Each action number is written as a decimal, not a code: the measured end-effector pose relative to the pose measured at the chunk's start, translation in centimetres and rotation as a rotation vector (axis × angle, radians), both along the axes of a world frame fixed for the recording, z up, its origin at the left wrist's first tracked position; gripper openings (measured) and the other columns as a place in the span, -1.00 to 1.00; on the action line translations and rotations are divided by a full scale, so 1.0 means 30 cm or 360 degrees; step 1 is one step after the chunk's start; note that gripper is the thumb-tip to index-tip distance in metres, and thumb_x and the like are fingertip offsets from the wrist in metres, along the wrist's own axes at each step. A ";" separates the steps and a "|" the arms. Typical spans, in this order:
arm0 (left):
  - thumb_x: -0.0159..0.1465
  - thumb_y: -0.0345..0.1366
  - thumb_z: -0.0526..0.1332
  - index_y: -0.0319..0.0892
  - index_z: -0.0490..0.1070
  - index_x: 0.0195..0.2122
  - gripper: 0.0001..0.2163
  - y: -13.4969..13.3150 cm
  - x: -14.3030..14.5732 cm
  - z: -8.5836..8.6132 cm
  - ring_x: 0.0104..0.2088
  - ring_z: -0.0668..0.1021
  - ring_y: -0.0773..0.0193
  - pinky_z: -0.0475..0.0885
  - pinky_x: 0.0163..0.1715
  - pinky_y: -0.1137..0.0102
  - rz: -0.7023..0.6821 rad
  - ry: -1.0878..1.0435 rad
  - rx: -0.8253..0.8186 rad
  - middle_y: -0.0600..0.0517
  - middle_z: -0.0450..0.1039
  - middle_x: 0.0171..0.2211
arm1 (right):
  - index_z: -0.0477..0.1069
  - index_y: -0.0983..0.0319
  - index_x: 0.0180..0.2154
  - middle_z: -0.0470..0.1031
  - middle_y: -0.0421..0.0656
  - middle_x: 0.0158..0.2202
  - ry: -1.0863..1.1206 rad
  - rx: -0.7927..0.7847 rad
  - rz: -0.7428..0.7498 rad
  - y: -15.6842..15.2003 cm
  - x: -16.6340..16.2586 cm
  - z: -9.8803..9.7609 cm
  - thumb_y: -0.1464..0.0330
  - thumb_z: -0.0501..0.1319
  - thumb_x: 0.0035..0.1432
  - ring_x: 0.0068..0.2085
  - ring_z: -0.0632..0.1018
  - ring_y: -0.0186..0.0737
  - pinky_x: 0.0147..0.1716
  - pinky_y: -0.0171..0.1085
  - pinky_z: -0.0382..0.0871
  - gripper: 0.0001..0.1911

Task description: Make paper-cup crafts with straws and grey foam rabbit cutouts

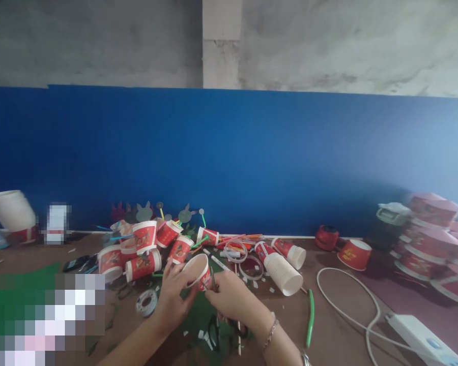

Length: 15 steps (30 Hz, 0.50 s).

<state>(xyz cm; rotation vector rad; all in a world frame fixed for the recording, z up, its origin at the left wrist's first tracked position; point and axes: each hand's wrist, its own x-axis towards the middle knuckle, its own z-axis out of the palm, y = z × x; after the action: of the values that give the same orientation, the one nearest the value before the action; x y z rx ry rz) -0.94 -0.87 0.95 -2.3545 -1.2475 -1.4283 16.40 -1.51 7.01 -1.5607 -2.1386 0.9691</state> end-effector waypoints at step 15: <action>0.21 -0.39 0.15 -0.14 0.36 -0.50 -0.86 -0.011 -0.003 0.017 -0.22 0.49 0.15 -0.04 0.15 -0.07 -0.0005 -0.0030 0.0029 0.10 0.45 -0.55 | 0.41 0.26 -0.41 0.36 -0.29 -0.75 0.0385 -0.0664 0.0101 0.041 0.028 -0.006 0.28 0.08 0.07 -0.77 0.30 -0.41 -0.72 -0.44 0.13 -0.79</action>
<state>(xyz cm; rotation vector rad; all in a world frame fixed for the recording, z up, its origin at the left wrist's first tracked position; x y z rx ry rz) -1.04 -1.21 1.45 -2.3376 -1.2309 -1.4601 17.24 -0.27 6.84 -1.4576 -1.9106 1.6183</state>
